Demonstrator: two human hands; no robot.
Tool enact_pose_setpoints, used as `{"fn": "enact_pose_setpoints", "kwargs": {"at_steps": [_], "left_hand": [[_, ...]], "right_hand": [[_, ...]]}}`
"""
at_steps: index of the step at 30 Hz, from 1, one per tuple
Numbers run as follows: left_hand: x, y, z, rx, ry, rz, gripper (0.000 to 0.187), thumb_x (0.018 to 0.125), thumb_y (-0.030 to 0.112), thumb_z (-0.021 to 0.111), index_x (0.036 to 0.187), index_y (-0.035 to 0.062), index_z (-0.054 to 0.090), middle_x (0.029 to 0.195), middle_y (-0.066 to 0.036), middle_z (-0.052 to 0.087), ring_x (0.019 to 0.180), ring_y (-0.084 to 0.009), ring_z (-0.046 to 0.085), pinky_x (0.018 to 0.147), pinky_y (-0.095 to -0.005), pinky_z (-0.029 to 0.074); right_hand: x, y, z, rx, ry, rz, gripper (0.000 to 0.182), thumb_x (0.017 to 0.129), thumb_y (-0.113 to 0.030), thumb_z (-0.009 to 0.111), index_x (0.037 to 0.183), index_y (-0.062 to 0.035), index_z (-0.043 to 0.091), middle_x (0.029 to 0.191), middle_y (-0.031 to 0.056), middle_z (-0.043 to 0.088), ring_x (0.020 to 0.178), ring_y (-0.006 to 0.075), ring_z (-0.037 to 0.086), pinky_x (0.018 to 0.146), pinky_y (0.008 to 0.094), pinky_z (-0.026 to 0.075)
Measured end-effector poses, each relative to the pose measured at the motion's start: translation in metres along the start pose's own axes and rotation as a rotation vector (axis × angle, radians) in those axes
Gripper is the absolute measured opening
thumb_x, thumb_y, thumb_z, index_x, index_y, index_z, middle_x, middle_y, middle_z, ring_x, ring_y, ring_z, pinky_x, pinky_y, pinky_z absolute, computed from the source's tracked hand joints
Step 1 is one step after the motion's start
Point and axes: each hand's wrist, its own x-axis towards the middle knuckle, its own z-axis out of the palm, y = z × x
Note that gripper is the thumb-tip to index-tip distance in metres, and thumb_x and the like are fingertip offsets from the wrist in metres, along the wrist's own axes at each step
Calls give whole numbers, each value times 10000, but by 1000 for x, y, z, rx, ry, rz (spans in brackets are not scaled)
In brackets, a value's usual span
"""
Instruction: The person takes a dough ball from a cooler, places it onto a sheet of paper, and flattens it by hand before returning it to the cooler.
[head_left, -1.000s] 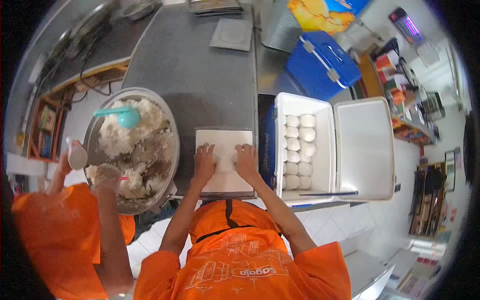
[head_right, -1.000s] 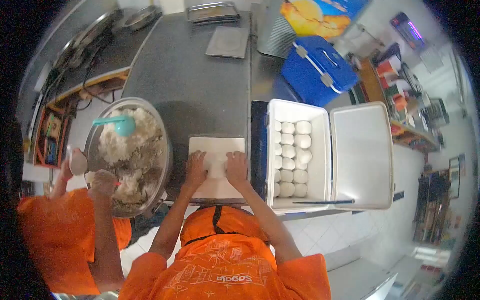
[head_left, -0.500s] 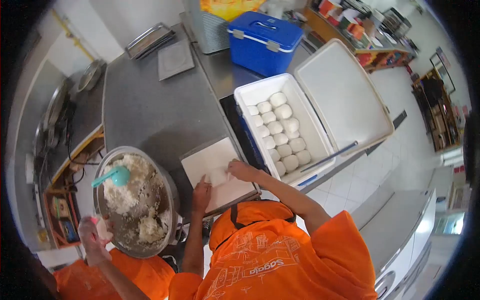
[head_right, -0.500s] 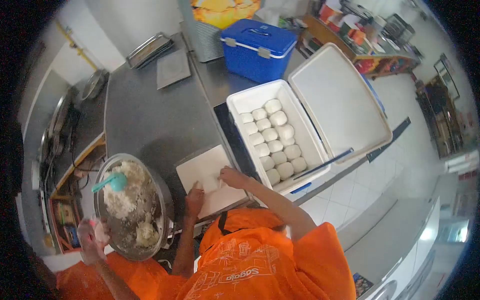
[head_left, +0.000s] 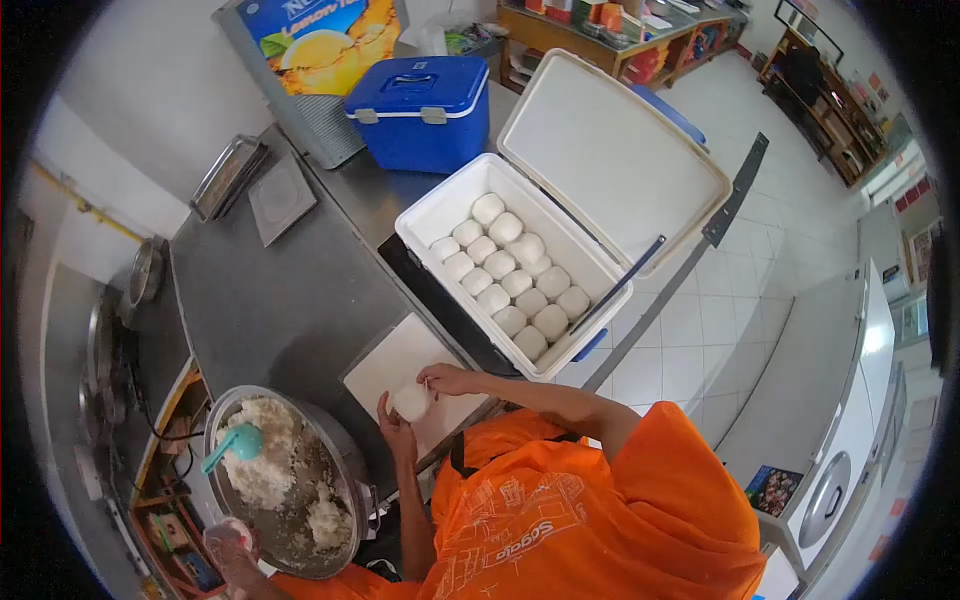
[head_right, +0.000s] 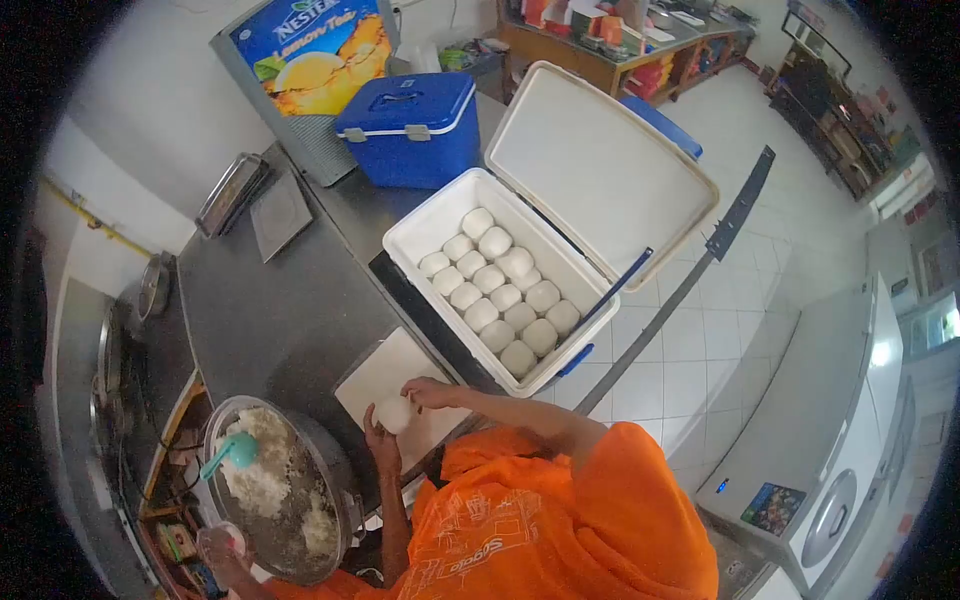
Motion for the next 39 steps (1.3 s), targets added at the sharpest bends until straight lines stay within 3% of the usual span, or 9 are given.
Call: {"fn": "enact_pose_setpoints", "kwargs": {"at_steps": [7, 10, 13, 15, 20, 27, 32, 36, 39], "left_hand": [[14, 27, 34, -89, -150, -80, 435, 971, -35, 546, 1405, -33, 506, 1300, -118, 606, 1162, -207, 601, 1007, -328, 479], [19, 42, 57, 285, -93, 75, 417, 952, -42, 566, 1368, -37, 547, 1266, -99, 618, 1153, -189, 597, 982, -309, 482], [19, 81, 100, 399, -212, 277, 419, 938, -58, 556, 1356, -40, 560, 1230, -100, 623, 1133, -179, 598, 941, -295, 489], [26, 99, 128, 218, -247, 36, 464, 889, -126, 557, 1335, -3, 599, 1079, -92, 646, 953, -162, 623, 823, -280, 525], [56, 86, 199, -455, -498, -356, 590, 969, 20, 545, 1517, 15, 328, 1329, -195, 573, 1210, -285, 582, 1049, -426, 471], [126, 25, 283, -287, -783, -825, 630, 979, 208, 547, 1538, 102, 276, 1437, -108, 479, 1248, -289, 519, 960, -416, 457], [180, -50, 344, 39, -320, -672, 840, 801, 381, 818, 1418, -10, 404, 1309, -172, 557, 1074, -209, 595, 807, -339, 527], [195, -75, 386, 510, -71, -244, 722, 809, 337, 818, 1261, -117, 485, 983, -148, 701, 836, -216, 684, 754, -297, 557], [212, -55, 395, 528, -99, -358, 607, 820, 331, 807, 1141, -123, 565, 993, -151, 697, 836, -222, 687, 748, -310, 561]], "right_hand": [[-48, -51, -20, -513, 334, -249, 273, 952, -122, 555, 1193, -5, 605, 994, 106, 670, 924, 209, 671, 806, 345, 561], [-67, -80, -35, 687, 234, 230, 345, 894, -166, 713, 1184, 9, 648, 1079, 116, 690, 992, 170, 660, 821, 286, 544], [-103, -127, -48, 263, 201, 15, 362, 875, -160, 732, 1176, 19, 643, 1116, 125, 672, 991, 187, 655, 828, 297, 551], [-111, -128, -68, 458, 211, 51, 384, 871, -162, 732, 1197, 11, 627, 1140, 116, 659, 1025, 186, 641, 845, 298, 542], [-138, -141, -93, 941, 484, -53, 433, 788, -132, 781, 1156, 10, 601, 1050, 75, 638, 987, 176, 635, 827, 301, 524], [-144, -103, -157, 847, 864, -93, 415, 734, -101, 768, 1117, -9, 639, 1036, 54, 665, 891, 155, 625, 752, 291, 500], [-104, -49, -216, 1141, 1213, 41, 571, 872, -494, 718, 1264, -99, 589, 1148, 27, 631, 1006, 164, 557, 791, 264, 382], [-69, 3, -238, 1047, 1446, 125, 549, 891, -329, 748, 1296, -26, 533, 1202, 89, 619, 1021, 179, 579, 833, 318, 447], [-51, 28, -241, 795, 1597, -59, 547, 882, -230, 761, 1292, 30, 509, 1225, 132, 615, 1051, 210, 599, 886, 353, 481]]}}
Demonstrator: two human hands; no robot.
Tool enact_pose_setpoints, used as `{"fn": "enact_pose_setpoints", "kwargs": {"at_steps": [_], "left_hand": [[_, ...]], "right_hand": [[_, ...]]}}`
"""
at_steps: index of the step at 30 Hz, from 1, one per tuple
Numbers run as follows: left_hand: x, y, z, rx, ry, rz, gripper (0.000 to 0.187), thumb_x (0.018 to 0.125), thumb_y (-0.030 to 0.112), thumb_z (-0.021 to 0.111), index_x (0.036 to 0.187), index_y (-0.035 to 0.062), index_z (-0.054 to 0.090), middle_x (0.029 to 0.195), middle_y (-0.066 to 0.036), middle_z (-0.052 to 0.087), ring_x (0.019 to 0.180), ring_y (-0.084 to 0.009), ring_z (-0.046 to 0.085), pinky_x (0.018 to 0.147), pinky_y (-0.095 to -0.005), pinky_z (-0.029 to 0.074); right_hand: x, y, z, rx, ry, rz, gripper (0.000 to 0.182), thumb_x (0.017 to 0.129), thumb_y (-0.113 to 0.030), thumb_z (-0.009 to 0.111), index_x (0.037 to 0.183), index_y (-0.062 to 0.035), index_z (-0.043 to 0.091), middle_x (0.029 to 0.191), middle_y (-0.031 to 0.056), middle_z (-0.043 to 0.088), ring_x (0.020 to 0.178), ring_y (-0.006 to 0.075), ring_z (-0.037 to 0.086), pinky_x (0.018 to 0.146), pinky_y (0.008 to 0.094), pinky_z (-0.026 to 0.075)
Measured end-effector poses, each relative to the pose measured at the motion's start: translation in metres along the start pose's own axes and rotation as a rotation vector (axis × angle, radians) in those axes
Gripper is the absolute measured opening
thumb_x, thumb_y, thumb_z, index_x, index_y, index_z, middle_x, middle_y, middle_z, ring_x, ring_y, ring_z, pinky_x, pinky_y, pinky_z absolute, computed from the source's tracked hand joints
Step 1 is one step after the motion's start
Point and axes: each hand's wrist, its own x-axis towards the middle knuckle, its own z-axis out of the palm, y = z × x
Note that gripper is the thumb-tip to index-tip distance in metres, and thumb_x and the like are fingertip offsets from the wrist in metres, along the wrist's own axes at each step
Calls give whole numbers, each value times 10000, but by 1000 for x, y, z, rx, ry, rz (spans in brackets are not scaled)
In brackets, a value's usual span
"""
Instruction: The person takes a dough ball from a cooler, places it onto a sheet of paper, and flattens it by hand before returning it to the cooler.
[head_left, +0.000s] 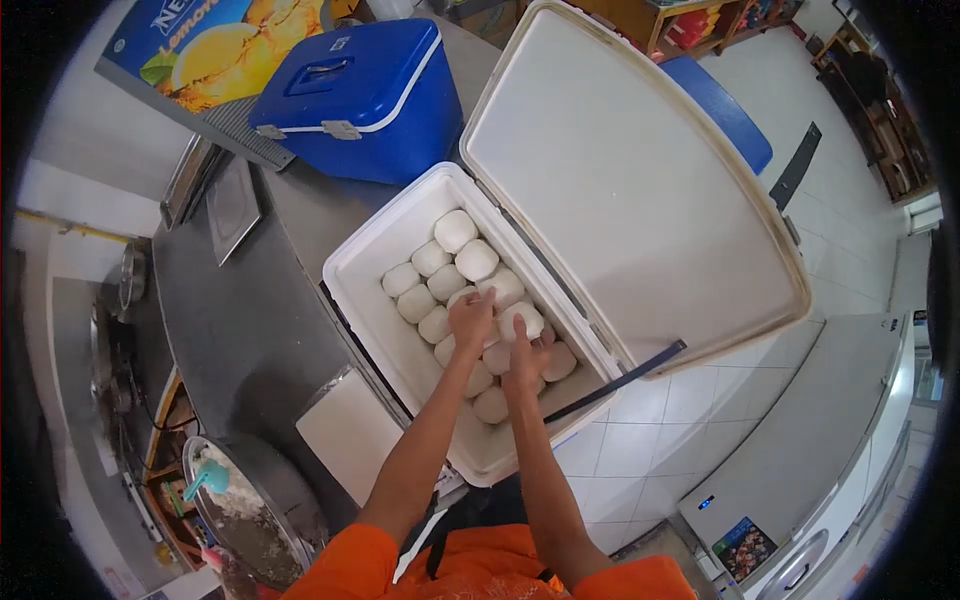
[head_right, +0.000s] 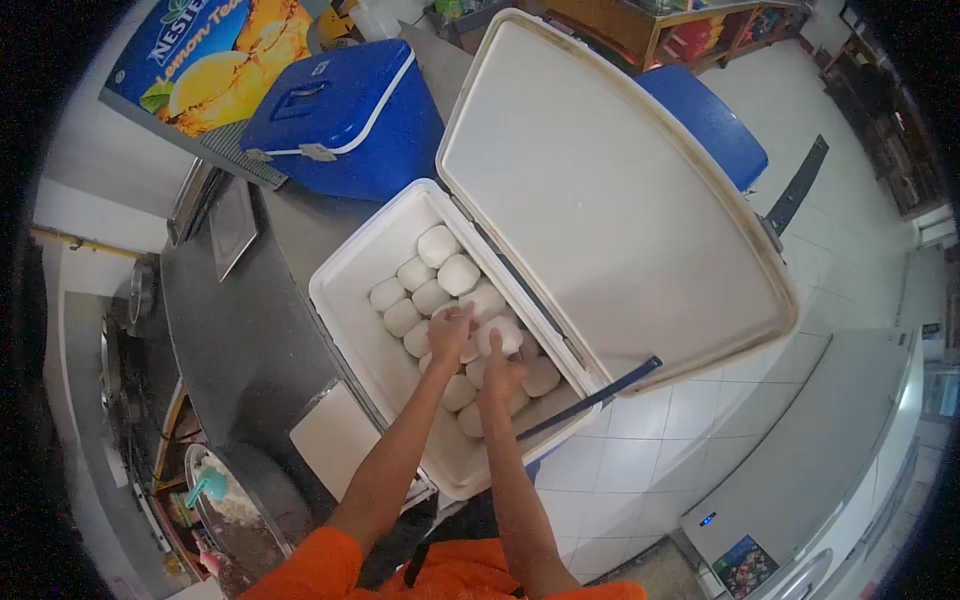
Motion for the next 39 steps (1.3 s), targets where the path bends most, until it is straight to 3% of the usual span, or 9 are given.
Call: {"fn": "enact_pose_setpoints", "kwargs": {"at_steps": [4, 9, 16, 20, 24, 31, 34, 37, 39], "left_hand": [[18, 10, -2, -354, -23, -60, 554, 816, 371, 799, 1069, -90, 623, 958, -152, 715, 806, -238, 700, 755, -338, 557], [-3, 7, 13, 222, 139, 305, 623, 800, 440, 797, 1091, -79, 614, 913, -158, 691, 802, -211, 671, 685, -345, 546], [15, 8, 7, -467, -190, -265, 510, 823, 360, 813, 1040, -73, 654, 994, -102, 659, 813, -204, 639, 691, -345, 539], [22, 3, 6, -514, -175, -212, 449, 839, 316, 811, 1015, -67, 656, 994, -115, 643, 829, -200, 638, 670, -315, 544], [20, 7, 12, -247, 22, 7, 822, 873, 310, 764, 1441, -103, 337, 1206, -232, 587, 1029, -257, 624, 681, -329, 566], [47, -5, 5, -24, -3, 352, 996, 831, 294, 767, 1521, -94, 163, 1307, -339, 519, 1086, -362, 628, 843, -398, 540], [-22, 43, -43, -104, -58, 154, 920, 865, 271, 740, 1525, -67, 195, 1293, -308, 545, 1055, -363, 637, 859, -402, 524], [-104, 6, -87, -76, 256, 725, 496, 932, 220, 675, 1342, -9, 516, 1210, -187, 644, 1070, -319, 653, 857, -384, 522], [-183, -30, -131, -53, 341, 739, 190, 914, 165, 678, 1044, 26, 675, 1013, -161, 699, 971, -355, 667, 833, -391, 528]], "right_hand": [[-2, -5, 26, 65, 153, -43, 538, 888, -206, 751, 1281, 62, 500, 1216, 157, 618, 1068, 225, 605, 908, 351, 490], [4, 1, 24, -174, 254, 20, 520, 919, -208, 717, 1266, 103, 488, 1229, 193, 614, 1037, 218, 618, 851, 335, 508], [11, 6, 16, -36, 57, 44, 516, 951, -216, 670, 1307, 100, 471, 1243, 201, 608, 1027, 257, 625, 805, 360, 515], [19, 12, 18, -48, 58, 66, 554, 962, -214, 648, 1346, 117, 424, 1276, 237, 575, 1054, 281, 623, 817, 372, 526], [24, 17, 25, -127, 121, 24, 562, 963, -170, 647, 1356, 127, 376, 1280, 232, 558, 1070, 289, 602, 882, 375, 516], [14, 7, 29, 41, -15, 36, 496, 962, -127, 636, 1337, 123, 429, 1242, 200, 576, 1036, 263, 601, 811, 381, 524], [15, 3, 21, -18, -105, 96, 466, 984, -122, 582, 1378, 79, 434, 1342, 199, 526, 1152, 311, 562, 872, 428, 531], [40, 16, -10, 11, -277, 152, 503, 974, -244, 608, 1383, 6, 455, 1256, 133, 560, 1100, 264, 540, 924, 405, 457], [107, 52, -65, -362, -678, -158, 523, 968, -255, 578, 1419, -34, 434, 1390, 126, 488, 1232, 288, 475, 1053, 412, 390]]}}
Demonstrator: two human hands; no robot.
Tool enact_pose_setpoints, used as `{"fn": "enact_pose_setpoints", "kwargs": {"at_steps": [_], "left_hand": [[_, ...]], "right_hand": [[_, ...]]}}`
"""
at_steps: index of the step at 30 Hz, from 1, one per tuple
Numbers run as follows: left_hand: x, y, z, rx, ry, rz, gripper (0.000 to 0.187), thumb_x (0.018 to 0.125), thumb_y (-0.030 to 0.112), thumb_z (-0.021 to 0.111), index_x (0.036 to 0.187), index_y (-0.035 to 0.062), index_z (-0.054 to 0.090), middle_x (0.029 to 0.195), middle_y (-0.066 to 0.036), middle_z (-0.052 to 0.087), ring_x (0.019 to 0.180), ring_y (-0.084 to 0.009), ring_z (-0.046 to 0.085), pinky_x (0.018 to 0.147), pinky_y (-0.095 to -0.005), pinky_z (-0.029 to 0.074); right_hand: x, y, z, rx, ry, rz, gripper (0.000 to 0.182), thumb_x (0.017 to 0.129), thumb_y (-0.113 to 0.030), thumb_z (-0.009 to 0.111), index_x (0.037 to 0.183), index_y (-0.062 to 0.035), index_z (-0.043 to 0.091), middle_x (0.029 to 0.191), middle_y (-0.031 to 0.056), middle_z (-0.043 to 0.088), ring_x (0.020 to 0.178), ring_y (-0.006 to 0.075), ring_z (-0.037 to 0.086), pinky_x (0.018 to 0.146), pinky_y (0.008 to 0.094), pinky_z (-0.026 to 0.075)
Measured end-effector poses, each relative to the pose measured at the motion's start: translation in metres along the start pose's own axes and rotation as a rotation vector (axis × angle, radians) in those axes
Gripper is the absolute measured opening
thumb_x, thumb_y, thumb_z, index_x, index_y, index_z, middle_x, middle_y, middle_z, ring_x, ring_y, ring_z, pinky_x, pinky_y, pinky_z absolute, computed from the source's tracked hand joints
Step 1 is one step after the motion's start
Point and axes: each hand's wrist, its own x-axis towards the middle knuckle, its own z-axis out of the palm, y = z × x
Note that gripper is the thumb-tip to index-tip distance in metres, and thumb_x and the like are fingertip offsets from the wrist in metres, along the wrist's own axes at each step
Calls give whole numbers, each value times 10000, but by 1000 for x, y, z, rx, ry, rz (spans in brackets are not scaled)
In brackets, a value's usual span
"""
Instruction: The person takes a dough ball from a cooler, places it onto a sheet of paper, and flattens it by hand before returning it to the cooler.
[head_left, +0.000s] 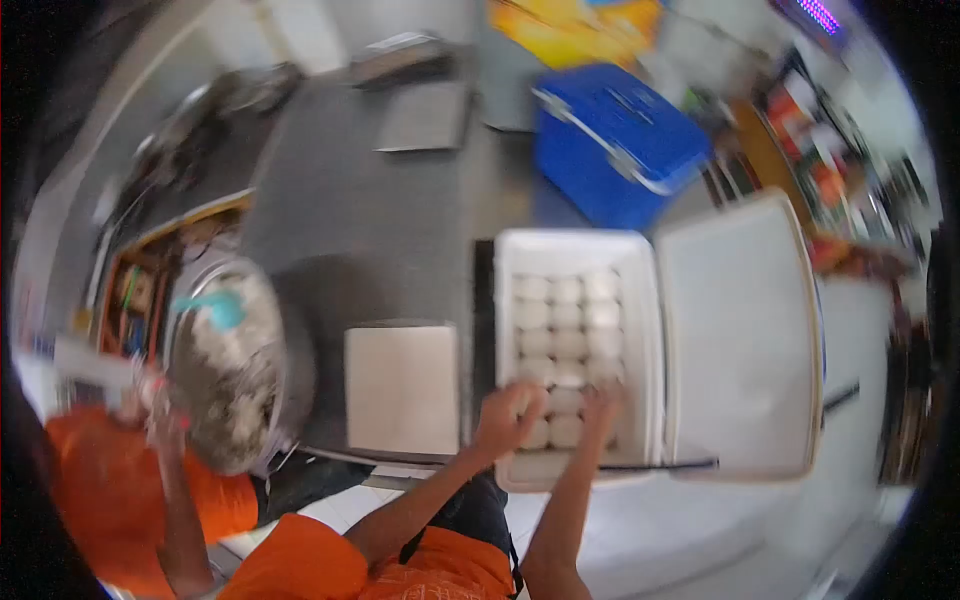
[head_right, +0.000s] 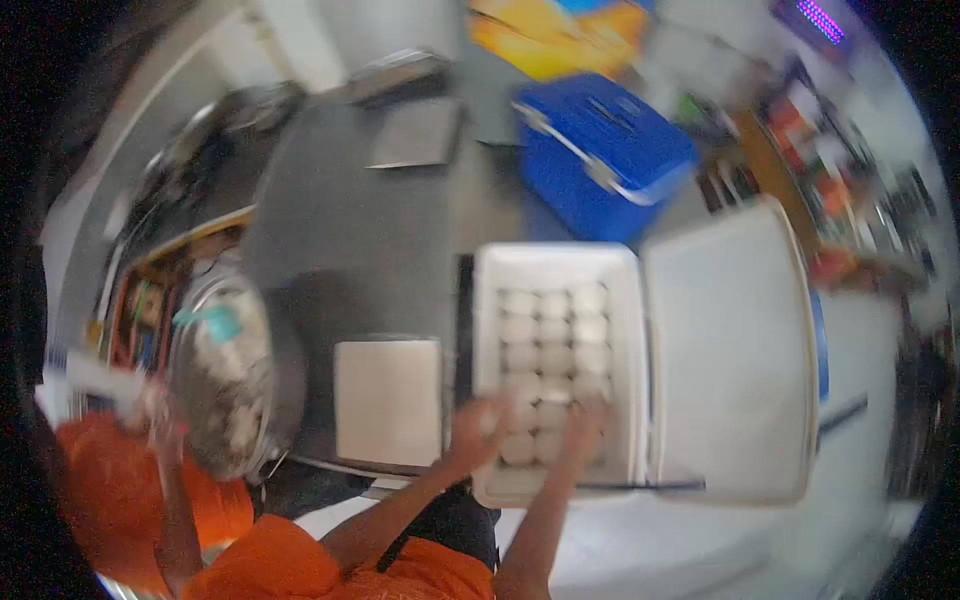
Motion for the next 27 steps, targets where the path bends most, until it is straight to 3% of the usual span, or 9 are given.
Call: {"fn": "enact_pose_setpoints", "kwargs": {"at_steps": [3, 5, 7, 9, 11, 14, 17, 24, 27], "left_hand": [[-106, -29, -98, 363, -55, 105, 184, 886, 171, 689, 1042, 73, 681, 1104, -113, 683, 1070, -328, 631, 919, -413, 504], [-158, -50, -162, 533, -16, 75, 218, 889, 185, 687, 1081, 82, 674, 1185, -103, 663, 1145, -315, 599, 951, -408, 487], [-211, -63, -204, 968, -112, -108, 310, 874, 197, 681, 1161, 89, 639, 1316, -89, 596, 1263, -283, 510, 988, -422, 458], [-244, -107, -221, 962, -149, -100, 359, 863, 188, 676, 1203, 85, 622, 1338, -98, 577, 1285, -278, 491, 994, -441, 453], [-254, -123, -228, 950, -193, -64, 409, 852, 180, 671, 1244, 81, 606, 1361, -107, 559, 1307, -272, 472, 1001, -460, 449], [-230, -110, -226, 860, -236, -302, 421, 843, 105, 621, 1262, 77, 594, 1394, -117, 522, 1269, -281, 498, 994, -479, 432], [-227, -145, -206, 848, 107, 10, 406, 850, 125, 603, 1254, 89, 597, 1390, -122, 526, 1272, -299, 495, 1005, -480, 422], [-192, -117, -230, 988, 146, 149, 504, 880, 175, 576, 1382, 146, 530, 1442, -101, 481, 1345, -353, 431, 1134, -547, 314], [-182, -148, -217, 975, -217, 48, 225, 852, 149, 587, 1040, 75, 686, 1246, -80, 613, 1291, -306, 481, 1081, -528, 366]], "right_hand": [[-15, -41, -18, 473, -126, 203, 625, 1002, -396, 485, 1524, -105, 305, 1554, 130, 344, 1368, 359, 384, 1160, 504, 299], [-38, -62, -7, 225, -11, 10, 612, 1024, -372, 457, 1534, -111, 243, 1581, 150, 273, 1421, 397, 294, 1140, 540, 292], [-111, -136, 52, 181, 40, 44, 498, 1018, -290, 490, 1451, -67, 386, 1478, 187, 430, 1319, 356, 444, 1066, 474, 391], [-161, -145, 82, -410, -62, -392, 330, 1021, -190, 516, 1316, -48, 562, 1204, 155, 639, 1068, 279, 613, 943, 391, 490], [-229, -127, 121, -470, -331, -509, 197, 987, -99, 555, 1130, -24, 667, 1004, 120, 703, 864, 238, 652, 811, 338, 523], [-294, -139, 171, -842, -1111, -941, 257, 821, -124, 741, 1049, -27, 674, 1059, 165, 676, 1027, 361, 630, 907, 421, 503], [-294, -91, 184, -989, -1070, -1086, 250, 817, -138, 739, 1036, -36, 678, 1100, 161, 668, 1074, 360, 606, 947, 447, 478], [-273, -67, 184, -986, -955, -981, 239, 785, -93, 720, 1011, -32, 675, 1058, 148, 680, 1034, 355, 625, 930, 444, 484], [-253, -61, 190, -942, -956, -1063, 225, 782, -92, 718, 998, -43, 676, 1042, 145, 683, 1019, 352, 631, 924, 441, 488]]}}
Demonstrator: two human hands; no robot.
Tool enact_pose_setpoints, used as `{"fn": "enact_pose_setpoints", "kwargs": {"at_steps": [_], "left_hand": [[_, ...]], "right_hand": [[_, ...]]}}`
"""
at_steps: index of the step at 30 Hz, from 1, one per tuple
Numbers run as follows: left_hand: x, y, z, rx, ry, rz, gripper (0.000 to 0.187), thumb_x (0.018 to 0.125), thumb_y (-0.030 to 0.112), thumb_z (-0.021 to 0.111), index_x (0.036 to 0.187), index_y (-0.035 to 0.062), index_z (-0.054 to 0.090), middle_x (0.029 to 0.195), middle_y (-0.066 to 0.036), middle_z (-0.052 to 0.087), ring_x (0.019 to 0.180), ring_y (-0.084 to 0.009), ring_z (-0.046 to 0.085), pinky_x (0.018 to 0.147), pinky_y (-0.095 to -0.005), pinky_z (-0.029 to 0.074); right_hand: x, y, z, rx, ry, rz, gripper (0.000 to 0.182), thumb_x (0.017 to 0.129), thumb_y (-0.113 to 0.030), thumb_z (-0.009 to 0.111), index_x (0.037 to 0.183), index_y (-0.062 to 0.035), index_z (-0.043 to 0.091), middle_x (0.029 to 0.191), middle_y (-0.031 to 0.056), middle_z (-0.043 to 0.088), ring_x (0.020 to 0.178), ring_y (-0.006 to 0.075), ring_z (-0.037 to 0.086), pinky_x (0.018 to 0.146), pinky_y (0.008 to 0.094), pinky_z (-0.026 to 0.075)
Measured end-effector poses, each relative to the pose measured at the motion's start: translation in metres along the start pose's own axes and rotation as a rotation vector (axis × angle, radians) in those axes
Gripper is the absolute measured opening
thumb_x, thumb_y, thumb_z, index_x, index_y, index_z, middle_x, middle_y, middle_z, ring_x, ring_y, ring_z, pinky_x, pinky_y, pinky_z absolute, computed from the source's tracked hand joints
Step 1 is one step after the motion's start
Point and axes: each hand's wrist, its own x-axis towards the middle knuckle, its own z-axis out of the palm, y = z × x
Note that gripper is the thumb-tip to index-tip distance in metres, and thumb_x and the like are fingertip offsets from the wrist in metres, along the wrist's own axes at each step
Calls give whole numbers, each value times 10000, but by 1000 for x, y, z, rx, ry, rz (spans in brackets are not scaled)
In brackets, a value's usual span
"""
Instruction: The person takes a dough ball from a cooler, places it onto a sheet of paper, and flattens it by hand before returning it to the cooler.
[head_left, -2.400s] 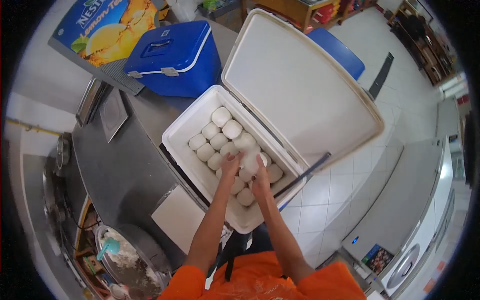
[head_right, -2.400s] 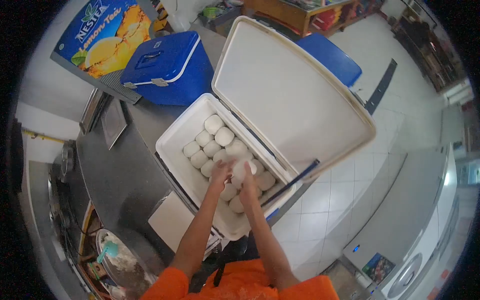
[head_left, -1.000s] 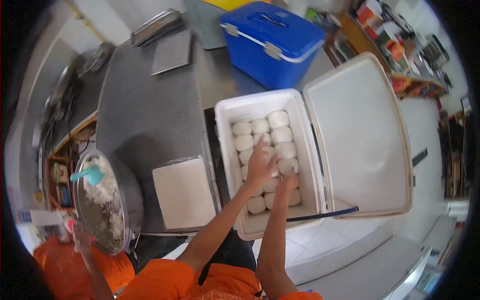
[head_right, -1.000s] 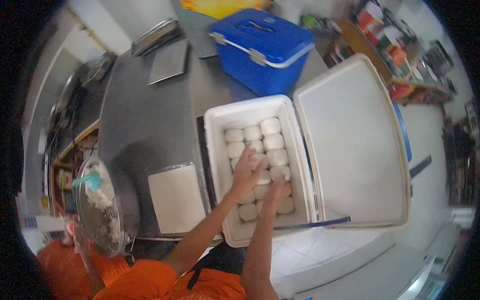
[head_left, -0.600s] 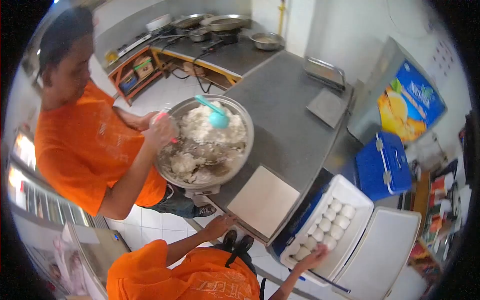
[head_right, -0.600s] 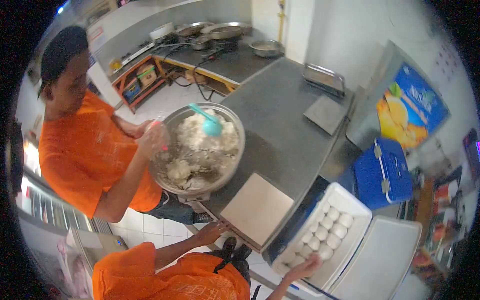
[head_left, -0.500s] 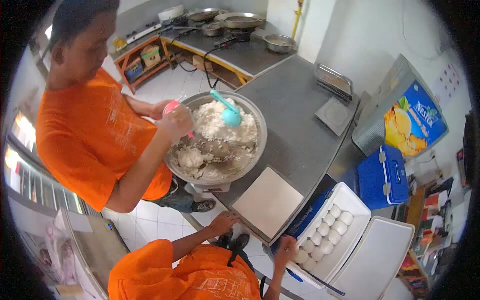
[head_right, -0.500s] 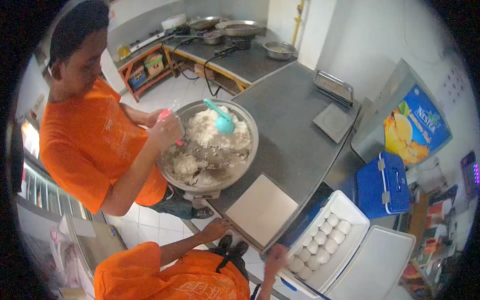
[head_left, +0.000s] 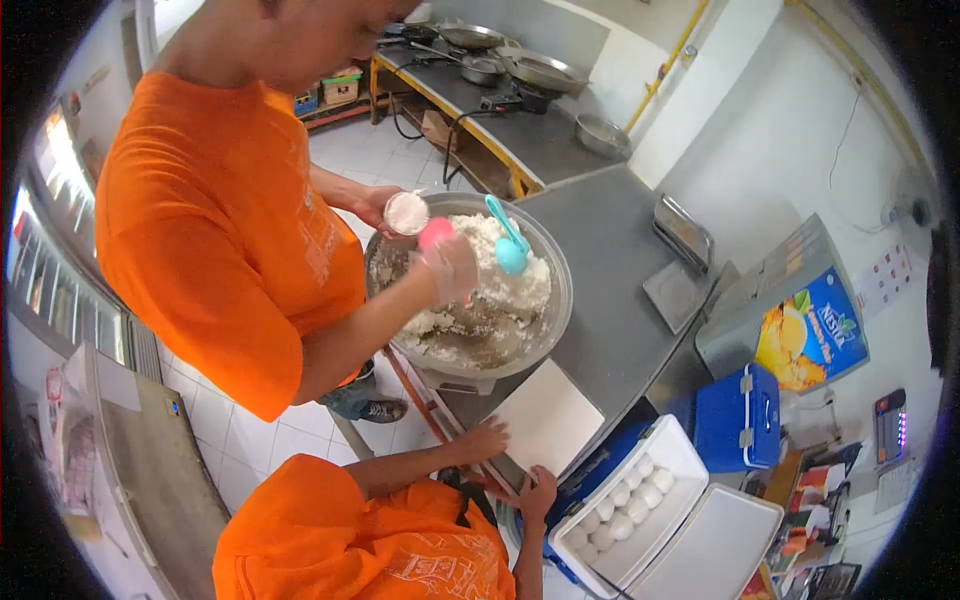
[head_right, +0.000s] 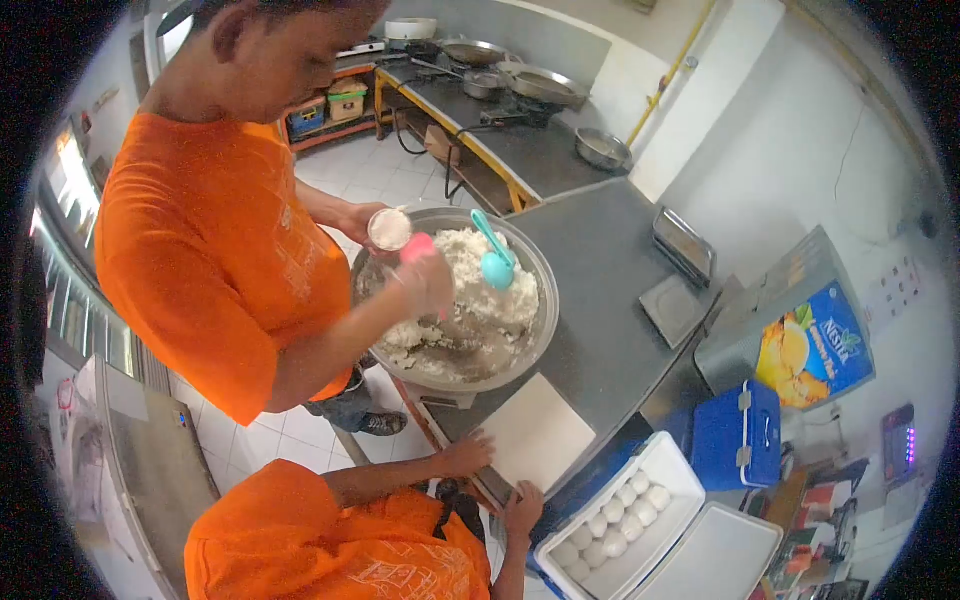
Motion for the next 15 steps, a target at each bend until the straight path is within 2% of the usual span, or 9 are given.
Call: {"fn": "enact_pose_setpoints", "kwargs": {"at_steps": [1, 2, 4, 5, 7, 8, 10, 13, 15], "left_hand": [[-1, -2, 7, -153, -13, -4, 198, 825, 148, 619, 984, 59, 696, 1154, -95, 650, 1260, -299, 511, 1072, -462, 406], [-6, -2, 15, -157, -11, -16, 198, 825, 148, 619, 984, 59, 696, 1154, -95, 650, 1260, -299, 511, 1072, -462, 406], [-8, -12, 21, -179, 297, 49, 227, 800, 154, 647, 988, 32, 687, 1072, -106, 654, 1151, -292, 567, 1000, -413, 464], [-5, -18, 21, -170, 305, 45, 227, 800, 154, 647, 988, 32, 687, 1072, -106, 654, 1151, -292, 567, 1000, -413, 464], [-5, -24, 23, -177, 139, 110, 206, 824, 155, 641, 982, 27, 672, 1061, -111, 649, 1096, -301, 586, 946, -439, 484], [-7, -24, 14, -178, 137, 111, 206, 824, 155, 641, 982, 27, 672, 1061, -111, 649, 1096, -301, 586, 946, -439, 484], [-8, -21, 7, -461, 195, 52, 187, 864, 170, 620, 983, 31, 658, 1026, -116, 647, 1095, -291, 586, 931, -452, 483], [-7, -18, 11, -336, 278, 71, 167, 889, 186, 605, 982, 56, 652, 1019, -111, 628, 1070, -294, 590, 924, -439, 486], [-5, -13, 13, -302, 250, 68, 160, 882, 177, 597, 983, 65, 652, 1030, -101, 616, 1060, -295, 590, 920, -436, 483]], "right_hand": [[3, 3, -1, 5, 5, -5, 220, 782, -93, 717, 993, -48, 677, 1034, 140, 685, 1012, 350, 633, 917, 436, 491], [0, 5, -3, 7, -5, -12, 220, 782, -93, 717, 993, -48, 677, 1034, 140, 685, 1012, 350, 633, 917, 436, 491], [8, 6, -3, 55, -65, 7, 201, 800, -109, 705, 988, -39, 688, 1061, 141, 688, 1038, 353, 625, 941, 457, 476], [12, 4, -3, 57, -61, -4, 201, 800, -109, 705, 988, -39, 688, 1061, 141, 688, 1038, 353, 625, 941, 457, 476], [9, -3, -2, 37, -24, 14, 191, 797, -112, 713, 969, -36, 683, 1051, 140, 688, 1014, 351, 628, 923, 452, 479], [8, -3, 0, 38, -24, 17, 191, 797, -112, 713, 969, -36, 683, 1051, 140, 688, 1014, 351, 628, 923, 452, 479], [7, 1, 1, 74, 0, -21, 203, 798, -125, 721, 977, -39, 682, 1043, 137, 688, 1003, 348, 627, 915, 450, 481], [10, 3, -5, 104, 5, -55, 242, 780, -131, 752, 1001, -53, 689, 1044, 129, 694, 1018, 341, 629, 911, 432, 489], [13, 6, -9, 118, -24, -40, 240, 785, -132, 751, 1003, -53, 691, 1050, 129, 694, 1024, 342, 629, 917, 431, 489]]}}
